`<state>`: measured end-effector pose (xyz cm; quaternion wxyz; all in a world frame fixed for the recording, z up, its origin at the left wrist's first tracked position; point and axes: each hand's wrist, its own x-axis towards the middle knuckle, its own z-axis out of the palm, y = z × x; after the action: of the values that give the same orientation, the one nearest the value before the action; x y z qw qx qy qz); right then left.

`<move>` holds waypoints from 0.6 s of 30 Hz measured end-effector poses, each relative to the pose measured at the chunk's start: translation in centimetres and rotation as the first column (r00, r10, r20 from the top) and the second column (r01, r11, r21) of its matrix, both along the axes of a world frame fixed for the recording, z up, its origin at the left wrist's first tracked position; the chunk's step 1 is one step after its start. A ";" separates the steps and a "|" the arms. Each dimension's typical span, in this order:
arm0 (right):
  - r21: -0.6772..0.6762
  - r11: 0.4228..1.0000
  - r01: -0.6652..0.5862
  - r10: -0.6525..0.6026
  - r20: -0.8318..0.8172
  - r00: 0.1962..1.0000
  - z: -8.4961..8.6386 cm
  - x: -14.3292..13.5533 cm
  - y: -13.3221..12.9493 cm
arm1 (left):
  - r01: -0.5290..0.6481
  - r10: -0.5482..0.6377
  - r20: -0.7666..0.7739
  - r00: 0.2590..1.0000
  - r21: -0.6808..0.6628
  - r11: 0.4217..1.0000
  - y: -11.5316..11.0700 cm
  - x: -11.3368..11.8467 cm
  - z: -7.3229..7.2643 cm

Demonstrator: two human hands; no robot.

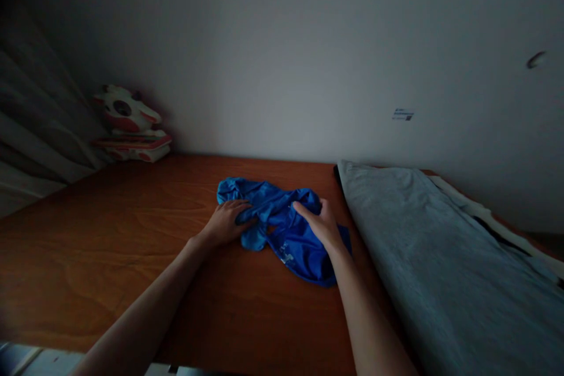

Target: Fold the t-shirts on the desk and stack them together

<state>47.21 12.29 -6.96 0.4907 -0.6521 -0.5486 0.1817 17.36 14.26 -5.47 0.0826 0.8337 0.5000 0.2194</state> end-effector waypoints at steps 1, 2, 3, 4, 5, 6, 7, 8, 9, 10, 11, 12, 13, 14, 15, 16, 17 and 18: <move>-0.020 1.000 0.017 -0.016 0.077 0.997 0.0 0.0 -0.2 | -0.026 0.026 0.030 0.999 -0.008 1.000 0.2 -0.2 0.2; -0.034 0.999 0.026 -0.020 0.162 0.987 -0.1 0.0 -0.4 | -0.072 0.074 0.078 0.994 -0.023 0.997 0.4 -0.4 0.3; -0.040 0.999 0.016 -0.006 0.240 0.971 -0.1 0.1 -0.6 | -0.134 0.139 0.142 0.980 -0.045 0.990 0.6 -0.7 0.5; -0.049 0.999 -0.010 0.024 0.291 0.956 -0.2 0.3 -0.6 | -0.202 0.213 0.222 0.952 -0.070 0.977 0.8 -0.9 0.7; -0.058 0.997 -0.043 0.059 0.307 0.950 -0.1 0.4 -0.6 | -0.262 0.281 0.318 0.905 -0.103 0.960 1.1 -1.2 0.8; -0.060 0.995 -0.079 0.093 0.292 0.952 -0.1 0.7 -0.6 | -0.310 0.342 0.428 0.836 -0.146 0.940 1.3 -1.4 0.9; -0.052 0.992 -0.114 0.123 0.254 0.959 0.1 0.9 -0.6 | -0.339 0.394 0.542 0.743 -0.203 0.919 1.6 -1.6 1.0; -0.031 0.990 -0.141 0.144 0.197 0.970 0.3 1.1 -0.6 | -0.353 0.444 0.645 0.622 -0.275 0.894 1.8 -1.8 1.1; -0.007 0.987 -0.158 0.158 0.125 0.979 0.6 1.2 -0.6 | -0.347 0.492 0.726 0.480 -0.358 0.867 2.1 -1.9 1.3; 0.011 0.986 -0.167 0.166 0.041 0.985 0.9 1.2 -0.6 | -0.322 0.535 0.778 0.329 -0.440 0.838 2.3 -2.1 1.5; 0.016 0.984 -0.175 0.176 -0.047 0.983 1.2 1.1 -0.7 | -0.271 0.564 0.803 0.192 -0.509 0.817 2.4 -2.2 1.7; 0.007 0.982 -0.189 0.189 -0.133 0.973 1.5 0.9 -0.8 | -0.197 0.578 0.811 0.086 -0.555 0.808 2.6 -2.4 2.0; -0.014 0.978 -0.207 0.200 -0.207 0.958 1.7 0.7 -0.9 | -0.109 0.582 0.813 0.018 -0.577 0.810 2.6 -2.5 2.3; -0.049 0.972 -0.228 0.207 -0.268 0.941 2.0 0.5 -0.9 | -0.023 0.577 0.817 -0.020 -0.577 0.816 2.6 -2.6 2.5; -0.094 0.964 -0.250 0.209 -0.316 0.925 2.1 0.3 -0.9 | 0.049 0.561 0.828 -0.033 -0.559 0.828 2.5 -2.7 2.8; -0.140 0.952 -0.271 0.208 -0.352 0.913 2.2 0.2 -0.9 | 0.092 0.530 0.847 -0.030 -0.526 0.845 2.4 -2.9 2.9; -0.182 0.940 -0.287 0.202 -0.381 0.902 2.3 0.1 -0.8 | 0.101 0.485 0.875 -0.015 -0.481 0.871 2.2 -3.1 3.0; -0.212 0.931 -0.296 0.191 -0.406 0.894 2.3 0.1 -0.7 | 0.076 0.423 0.906 0.012 -0.422 0.903 2.0 -3.4 3.0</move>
<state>47.28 11.57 -4.64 0.4674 -0.5904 -0.4917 0.4372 14.00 16.28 -2.43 0.5251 0.3440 0.4316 0.6478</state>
